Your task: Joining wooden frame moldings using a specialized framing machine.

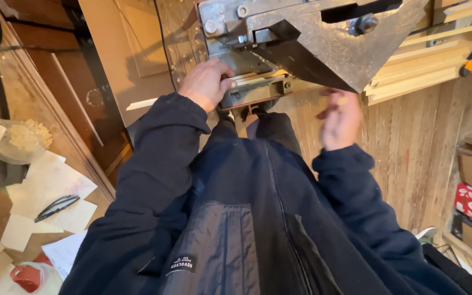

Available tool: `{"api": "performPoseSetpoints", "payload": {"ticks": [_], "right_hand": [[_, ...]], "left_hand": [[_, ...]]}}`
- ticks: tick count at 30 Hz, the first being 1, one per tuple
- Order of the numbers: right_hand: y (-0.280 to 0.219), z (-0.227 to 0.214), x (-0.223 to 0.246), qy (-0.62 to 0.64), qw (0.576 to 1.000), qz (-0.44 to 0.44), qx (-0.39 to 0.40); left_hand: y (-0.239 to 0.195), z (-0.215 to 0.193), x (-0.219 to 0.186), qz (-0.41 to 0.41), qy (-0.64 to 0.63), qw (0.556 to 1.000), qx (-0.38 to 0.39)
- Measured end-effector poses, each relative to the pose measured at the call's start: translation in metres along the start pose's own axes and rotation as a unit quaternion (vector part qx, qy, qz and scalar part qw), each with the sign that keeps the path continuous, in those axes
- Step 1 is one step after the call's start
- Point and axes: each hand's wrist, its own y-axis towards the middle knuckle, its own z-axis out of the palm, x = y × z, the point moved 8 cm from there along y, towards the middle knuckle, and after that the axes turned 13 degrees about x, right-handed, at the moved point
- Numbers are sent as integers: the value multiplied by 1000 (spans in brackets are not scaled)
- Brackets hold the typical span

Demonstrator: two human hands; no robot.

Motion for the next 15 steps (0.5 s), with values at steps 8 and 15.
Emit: {"api": "performPoseSetpoints", "payload": {"ticks": [8, 15], "right_hand": [[42, -69, -88, 292, 944, 48, -148], [86, -73, -178, 518, 847, 60, -106]], "left_hand": [[-8, -3, -8, -3, -3, 1000, -24], [-10, -2, -9, 7, 12, 1000, -3]]}}
